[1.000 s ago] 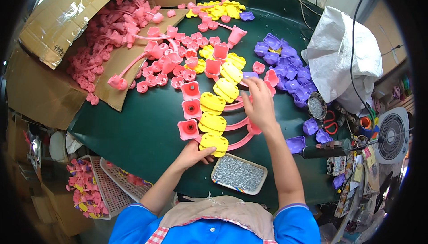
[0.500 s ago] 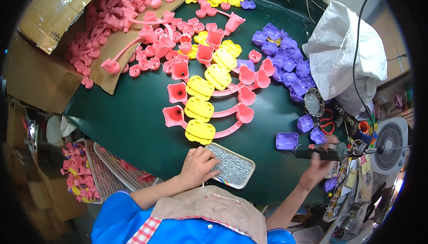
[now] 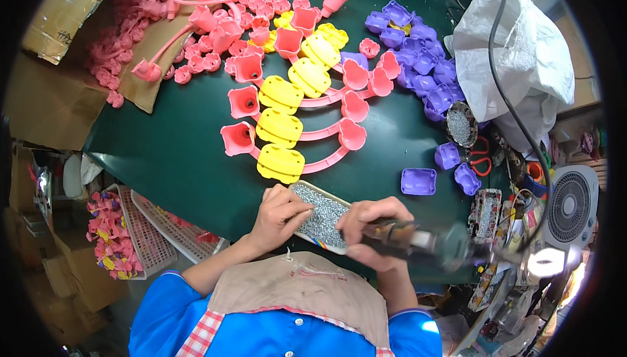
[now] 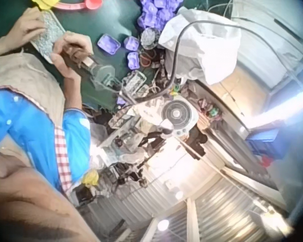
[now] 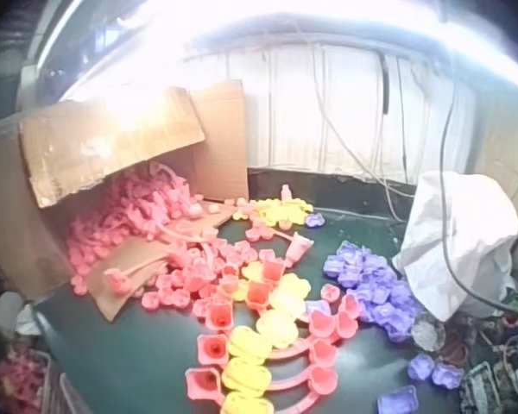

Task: The person assembles colorful plastic flower-shaped components into garland-like structures using a hot glue gun. They repeatedly pick up pink, yellow, and purple pieces, apply glue, and attach them to a flexible pink stem, then place the assembled sections on the table.

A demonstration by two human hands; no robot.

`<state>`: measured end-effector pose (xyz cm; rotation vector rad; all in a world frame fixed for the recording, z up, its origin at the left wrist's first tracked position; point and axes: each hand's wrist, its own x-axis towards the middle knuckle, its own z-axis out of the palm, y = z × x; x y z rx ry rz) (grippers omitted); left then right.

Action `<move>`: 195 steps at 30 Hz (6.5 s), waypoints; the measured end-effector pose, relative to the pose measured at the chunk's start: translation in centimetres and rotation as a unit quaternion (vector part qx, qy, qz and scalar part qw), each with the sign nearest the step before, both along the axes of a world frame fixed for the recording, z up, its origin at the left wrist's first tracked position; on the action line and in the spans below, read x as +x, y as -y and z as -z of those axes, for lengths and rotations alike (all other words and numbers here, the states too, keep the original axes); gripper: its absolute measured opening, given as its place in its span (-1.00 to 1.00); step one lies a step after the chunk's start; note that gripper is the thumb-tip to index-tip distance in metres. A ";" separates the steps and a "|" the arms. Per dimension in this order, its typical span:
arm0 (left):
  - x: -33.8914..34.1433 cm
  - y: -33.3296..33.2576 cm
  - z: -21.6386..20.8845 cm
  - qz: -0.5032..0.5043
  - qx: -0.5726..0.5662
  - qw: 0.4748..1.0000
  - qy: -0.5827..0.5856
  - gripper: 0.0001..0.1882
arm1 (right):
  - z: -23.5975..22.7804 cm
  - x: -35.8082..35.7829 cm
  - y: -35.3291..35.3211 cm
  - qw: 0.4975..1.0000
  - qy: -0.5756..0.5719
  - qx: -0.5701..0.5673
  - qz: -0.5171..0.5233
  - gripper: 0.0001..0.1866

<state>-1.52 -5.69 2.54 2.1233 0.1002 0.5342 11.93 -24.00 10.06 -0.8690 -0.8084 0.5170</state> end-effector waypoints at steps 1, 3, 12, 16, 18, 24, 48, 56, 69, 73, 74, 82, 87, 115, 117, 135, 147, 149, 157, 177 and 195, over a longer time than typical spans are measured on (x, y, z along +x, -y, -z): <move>0.0 -0.2 0.0 0.000 0.002 1.000 0.004 -0.87 | -0.7 -0.4 -1.3 1.000 0.014 0.002 -0.001 -0.46; -0.1 -0.4 0.0 -0.003 0.009 1.000 0.009 -0.85 | -1.4 -0.1 -2.9 0.997 0.077 0.002 -0.022 -0.47; 0.1 -1.3 -0.4 0.014 -0.033 0.998 0.053 -0.80 | -1.9 -1.9 -3.4 0.993 0.088 -0.011 0.077 -0.52; 0.2 -1.9 -0.3 0.036 -0.054 0.995 0.071 -0.80 | -1.8 -1.9 -3.9 0.995 0.069 -0.017 0.071 -0.54; 0.4 -2.0 -0.4 0.033 -0.020 0.996 0.082 -0.80 | -1.8 -1.9 -4.3 0.995 0.056 -0.032 0.082 -0.55; 1.0 -3.1 -1.3 -0.054 0.032 0.990 0.128 -0.79 | -0.7 -0.2 -7.2 0.979 0.158 -0.035 0.120 -0.53; 2.3 -6.3 -1.1 -0.002 0.007 0.991 0.135 -0.56 | -2.0 0.5 -9.8 0.996 0.050 0.000 0.076 -0.53; 0.3 -5.8 -1.2 -0.217 -0.081 0.962 0.143 -0.53 | -1.0 0.8 -13.5 0.983 0.174 0.039 0.042 -0.52; 2.3 -7.9 3.0 -0.094 -0.340 0.927 -0.127 -0.61 | 3.0 1.8 -16.4 0.985 0.114 0.066 0.108 -0.63; 1.3 -7.6 1.2 -0.137 -0.366 0.911 -0.132 -0.59 | 1.6 1.1 -13.6 0.991 0.051 0.048 0.116 -0.58; 0.5 -7.0 1.7 -0.158 -0.364 0.913 -0.095 -0.59 | 1.6 0.6 -12.2 0.992 0.041 0.043 0.109 -0.57; 0.1 -3.4 -0.2 -0.080 0.088 0.992 0.031 -0.74 | 2.2 -1.0 -8.8 0.992 0.103 -0.016 0.065 -0.50; 0.5 -3.5 -0.5 -0.047 0.067 0.995 0.063 -0.76 | -0.6 -1.2 -8.0 0.994 0.075 -0.001 0.074 -0.53; 1.3 -4.7 -1.0 0.035 -0.020 0.991 0.126 -0.74 | -2.2 -1.9 -7.5 0.996 0.033 0.022 0.085 -0.52; 1.3 -4.4 -1.1 0.014 -0.007 0.992 0.125 -0.74 | -2.0 -2.2 -7.6 0.992 0.074 0.006 0.098 -0.53; 3.3 -7.1 -1.6 -0.030 0.115 0.987 0.107 -0.85 | 3.1 0.3 -10.1 0.974 0.184 0.021 0.128 -0.56; 4.4 -7.2 -0.3 -0.020 0.026 0.992 0.124 -0.79 | 1.6 1.2 -10.6 0.985 0.074 0.040 0.149 -0.54; 3.5 -7.0 -0.5 0.001 -0.006 0.995 0.104 -0.71 | 0.1 0.8 -10.1 0.986 0.055 0.062 0.145 -0.54; 1.9 -5.6 -1.1 -0.001 -0.005 0.988 0.154 -0.64 | -1.4 -1.1 -10.3 0.992 0.050 0.041 0.113 -0.54; 1.5 -7.2 1.9 -0.135 -0.169 0.959 -0.182 -0.43 | 1.5 -0.3 -14.4 0.977 0.188 0.052 0.086 -0.52; -4.3 -5.2 2.4 -0.333 -0.557 0.740 0.178 -0.67 | 2.8 -0.8 -12.8 0.990 0.136 0.016 0.040 -0.50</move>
